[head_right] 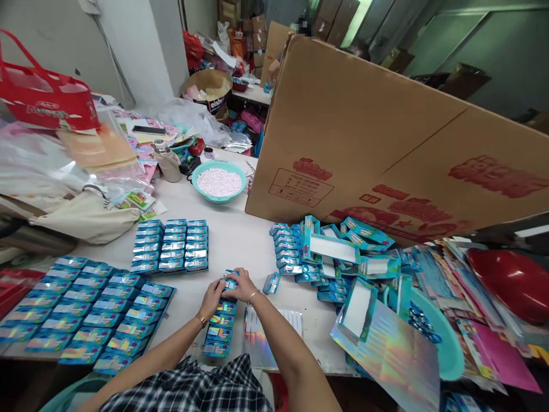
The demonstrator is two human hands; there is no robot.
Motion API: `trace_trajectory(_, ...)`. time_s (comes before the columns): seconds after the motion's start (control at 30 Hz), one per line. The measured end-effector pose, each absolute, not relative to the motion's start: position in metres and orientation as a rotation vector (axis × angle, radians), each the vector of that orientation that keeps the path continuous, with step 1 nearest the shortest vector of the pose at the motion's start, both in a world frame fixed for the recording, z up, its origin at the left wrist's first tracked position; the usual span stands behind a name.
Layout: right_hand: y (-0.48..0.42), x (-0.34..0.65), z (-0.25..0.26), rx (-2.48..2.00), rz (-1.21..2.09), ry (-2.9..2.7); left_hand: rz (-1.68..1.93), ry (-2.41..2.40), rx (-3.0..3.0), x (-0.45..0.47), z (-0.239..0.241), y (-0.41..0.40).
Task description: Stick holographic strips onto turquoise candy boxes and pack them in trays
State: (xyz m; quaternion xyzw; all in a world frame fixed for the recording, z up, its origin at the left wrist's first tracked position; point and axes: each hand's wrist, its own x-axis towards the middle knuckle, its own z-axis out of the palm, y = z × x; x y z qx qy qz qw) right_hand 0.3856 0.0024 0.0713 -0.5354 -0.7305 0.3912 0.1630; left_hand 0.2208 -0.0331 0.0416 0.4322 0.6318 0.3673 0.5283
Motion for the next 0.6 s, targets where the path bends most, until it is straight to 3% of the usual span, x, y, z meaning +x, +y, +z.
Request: trace_trajectory(0.6, -0.017, 0.365, 0.060, -1.475, 1.174, -1.950, 0.819, 1.587, 1.183, 0.209, 0.040, -0.051)
